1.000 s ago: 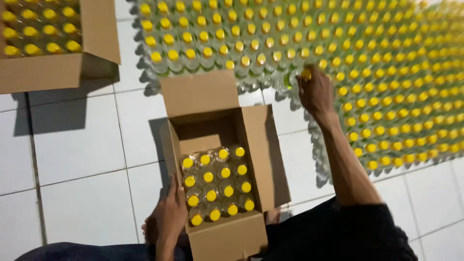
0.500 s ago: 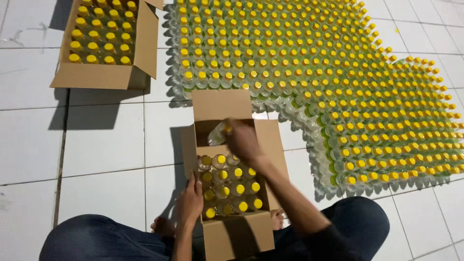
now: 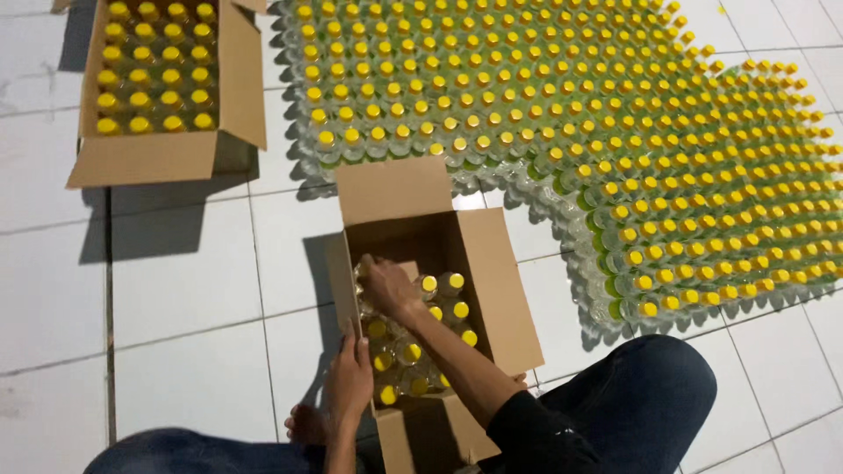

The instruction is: The person sits on a tiled floor and packs small plastic bottles with yellow caps into cardboard boxes. They pick up bottles from a large floor pile and place them into the boxes, filling one box before moving to another.

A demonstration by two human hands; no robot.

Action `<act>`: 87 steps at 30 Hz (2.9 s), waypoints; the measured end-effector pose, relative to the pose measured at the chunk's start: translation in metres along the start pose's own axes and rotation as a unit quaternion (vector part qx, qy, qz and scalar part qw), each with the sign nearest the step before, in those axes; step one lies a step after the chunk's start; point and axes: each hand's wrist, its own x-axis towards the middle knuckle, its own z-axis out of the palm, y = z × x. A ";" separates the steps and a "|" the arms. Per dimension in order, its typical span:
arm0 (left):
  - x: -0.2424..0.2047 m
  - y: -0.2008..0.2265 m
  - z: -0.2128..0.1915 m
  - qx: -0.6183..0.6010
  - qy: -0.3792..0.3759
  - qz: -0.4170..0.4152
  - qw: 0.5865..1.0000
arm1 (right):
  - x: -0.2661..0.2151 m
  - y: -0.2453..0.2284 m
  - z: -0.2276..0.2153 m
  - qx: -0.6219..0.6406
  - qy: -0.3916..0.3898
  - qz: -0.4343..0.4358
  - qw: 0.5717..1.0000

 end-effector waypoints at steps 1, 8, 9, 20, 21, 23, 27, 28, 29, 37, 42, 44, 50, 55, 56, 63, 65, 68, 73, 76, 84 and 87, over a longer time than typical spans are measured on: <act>-0.002 0.006 -0.004 0.006 -0.001 0.003 1.000 | -0.002 -0.002 -0.005 0.004 0.004 0.004 1.000; -0.015 0.036 -0.022 0.051 -0.045 -0.078 0.995 | 0.011 0.006 -0.153 -0.082 -0.028 0.004 0.996; -0.016 0.040 -0.023 0.054 -0.043 -0.087 0.994 | 0.013 0.014 -0.190 -0.092 0.005 -0.029 0.995; -0.002 0.035 0.005 0.105 0.056 -0.195 0.974 | 0.046 0.317 -0.280 0.003 0.109 0.365 0.925; -0.004 0.030 0.012 0.100 0.076 -0.200 0.972 | 0.047 0.353 -0.261 -0.059 0.098 0.346 0.931; -0.021 0.079 0.006 0.062 0.109 -0.204 0.971 | 0.051 0.388 -0.231 -0.070 0.163 0.298 0.938; -0.027 0.126 -0.010 0.023 0.065 -0.218 0.973 | 0.048 0.378 -0.235 -0.082 0.220 0.235 0.943; -0.033 0.119 -0.006 0.023 0.064 -0.221 0.973 | 0.042 0.374 -0.233 -0.082 0.217 0.235 0.944; -0.031 0.115 -0.001 0.030 0.094 -0.215 0.972 | 0.040 0.371 -0.239 -0.079 0.207 0.238 0.946; -0.013 0.052 -0.006 0.039 0.050 -0.108 0.992 | -0.012 0.262 -0.279 -0.092 0.219 0.134 0.962; 0.005 0.023 0.000 0.027 0.020 -0.049 0.998 | -0.056 0.123 -0.287 -0.099 0.304 -0.071 0.945; 0.004 0.024 -0.002 0.025 0.009 -0.050 0.998 | -0.066 0.071 -0.276 -0.053 0.290 -0.078 0.952; 0.003 0.020 -0.001 0.015 -0.007 -0.054 0.998 | -0.042 0.013 -0.168 -0.006 0.147 -0.068 0.987; 0.007 0.009 0.003 0.027 0.003 -0.053 0.998 | -0.011 0.047 -0.052 -0.091 0.061 -0.041 0.993; 0.005 0.010 0.000 -0.003 -0.007 -0.036 0.999 | -0.009 0.049 -0.043 -0.080 0.041 -0.013 0.996; -0.007 0.023 -0.013 -0.052 -0.024 -0.046 0.997 | -0.017 0.049 -0.016 -0.047 0.058 -0.016 0.997; 0.001 0.020 -0.007 -0.039 -0.007 -0.030 0.999 | -0.013 0.054 -0.011 -0.059 0.052 -0.007 0.997; -0.008 0.034 -0.016 -0.005 -0.020 -0.050 0.999 | -0.016 0.042 -0.034 -0.083 0.007 0.030 0.996; -0.004 0.031 -0.011 0.016 -0.015 -0.091 0.996 | -0.004 0.088 -0.132 0.000 0.127 0.010 0.992; -0.010 0.040 -0.012 0.052 -0.017 -0.094 0.994 | 0.005 0.175 -0.192 -0.034 0.102 0.184 0.977; -0.006 0.056 0.003 0.076 0.066 -0.190 0.977 | -0.002 0.324 -0.302 -0.055 0.083 0.424 0.900; 0.007 0.012 0.028 0.091 0.155 -0.147 0.973 | -0.003 0.391 -0.268 -0.064 0.100 0.382 0.916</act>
